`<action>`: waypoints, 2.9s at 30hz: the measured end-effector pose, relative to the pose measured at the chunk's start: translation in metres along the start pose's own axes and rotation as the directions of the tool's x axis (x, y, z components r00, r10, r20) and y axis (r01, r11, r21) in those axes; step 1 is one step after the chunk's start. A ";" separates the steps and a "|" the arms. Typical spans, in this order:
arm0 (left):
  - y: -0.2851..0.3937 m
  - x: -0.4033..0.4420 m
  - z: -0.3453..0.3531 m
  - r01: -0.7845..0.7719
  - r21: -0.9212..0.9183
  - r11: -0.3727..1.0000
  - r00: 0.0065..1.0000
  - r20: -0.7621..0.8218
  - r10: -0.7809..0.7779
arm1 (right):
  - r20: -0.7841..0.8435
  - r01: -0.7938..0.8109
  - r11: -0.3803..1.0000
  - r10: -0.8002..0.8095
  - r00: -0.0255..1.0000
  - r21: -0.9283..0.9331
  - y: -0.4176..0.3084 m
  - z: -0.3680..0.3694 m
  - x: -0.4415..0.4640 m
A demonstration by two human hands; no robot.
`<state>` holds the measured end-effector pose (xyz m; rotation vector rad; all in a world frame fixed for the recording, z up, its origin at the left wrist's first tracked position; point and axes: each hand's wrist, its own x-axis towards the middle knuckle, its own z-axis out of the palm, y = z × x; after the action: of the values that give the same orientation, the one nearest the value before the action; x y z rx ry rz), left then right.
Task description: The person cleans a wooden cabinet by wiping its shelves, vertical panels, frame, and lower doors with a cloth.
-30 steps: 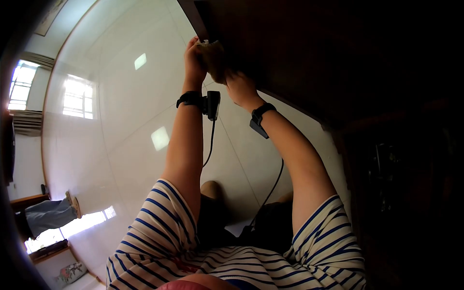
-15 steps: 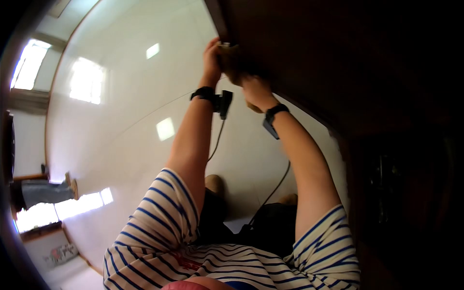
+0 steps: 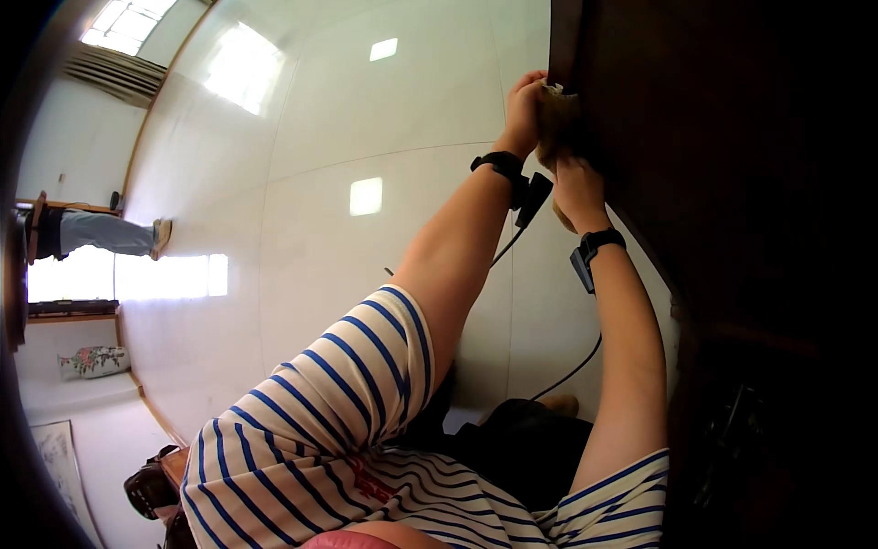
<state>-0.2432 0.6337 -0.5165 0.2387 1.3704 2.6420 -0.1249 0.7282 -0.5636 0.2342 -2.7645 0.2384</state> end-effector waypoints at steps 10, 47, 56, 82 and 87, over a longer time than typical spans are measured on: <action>-0.003 -0.003 0.005 0.007 -0.119 0.993 1.000 -0.005 -0.008 | 0.150 -0.189 0.979 0.199 0.969 -0.076 -0.014 -0.005 0.009; -0.069 -0.032 -0.056 0.605 -0.404 0.686 0.736 -0.044 -0.675 | 0.152 -0.400 0.880 0.446 0.882 -0.257 0.015 -0.026 0.019; -0.121 -0.023 -0.062 0.583 -0.155 0.797 0.812 0.132 -0.569 | 0.224 -0.519 0.818 0.569 0.791 -0.246 0.027 -0.037 0.025; -0.123 -0.031 -0.039 0.699 0.243 0.673 0.646 0.188 -0.740 | 0.206 -0.580 0.780 0.623 0.755 -0.233 0.048 -0.032 0.014; -0.138 -0.040 -0.026 0.693 0.298 0.656 0.638 0.170 -0.751 | 0.242 -0.679 0.694 0.720 0.651 -0.238 0.045 -0.044 -0.007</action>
<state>-0.2008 0.6832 -0.6466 0.0482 1.2771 1.7160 -0.1128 0.7819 -0.5312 -0.9556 -3.0331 0.2231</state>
